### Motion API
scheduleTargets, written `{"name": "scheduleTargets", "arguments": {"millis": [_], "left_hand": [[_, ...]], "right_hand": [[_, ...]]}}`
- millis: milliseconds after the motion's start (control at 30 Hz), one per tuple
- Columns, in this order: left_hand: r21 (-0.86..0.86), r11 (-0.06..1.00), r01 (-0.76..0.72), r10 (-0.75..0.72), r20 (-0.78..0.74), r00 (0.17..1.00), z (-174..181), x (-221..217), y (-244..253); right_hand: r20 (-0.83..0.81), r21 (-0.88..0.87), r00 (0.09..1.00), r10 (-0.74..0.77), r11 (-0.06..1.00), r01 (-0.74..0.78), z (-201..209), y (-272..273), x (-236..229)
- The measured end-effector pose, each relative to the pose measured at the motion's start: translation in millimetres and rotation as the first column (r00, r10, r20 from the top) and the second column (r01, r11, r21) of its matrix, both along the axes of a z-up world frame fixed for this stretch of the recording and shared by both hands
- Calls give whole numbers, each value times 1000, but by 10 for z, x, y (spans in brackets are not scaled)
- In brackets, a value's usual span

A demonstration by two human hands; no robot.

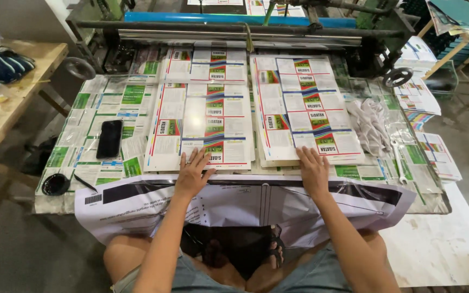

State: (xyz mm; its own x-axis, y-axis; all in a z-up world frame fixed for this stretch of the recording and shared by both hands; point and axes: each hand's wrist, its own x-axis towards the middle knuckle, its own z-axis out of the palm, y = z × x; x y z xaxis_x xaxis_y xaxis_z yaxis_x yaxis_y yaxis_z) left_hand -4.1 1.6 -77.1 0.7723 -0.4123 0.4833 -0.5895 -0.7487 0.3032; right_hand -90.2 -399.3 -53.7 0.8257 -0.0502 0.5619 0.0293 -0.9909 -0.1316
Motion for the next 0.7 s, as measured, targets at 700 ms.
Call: {"name": "scheduleTargets", "arguments": {"millis": [700], "left_hand": [[-212,975,64,-37,130,991,-153,10,35]], "right_hand": [[-139,56,989,57,997,-50,-53,-305,840]]}}
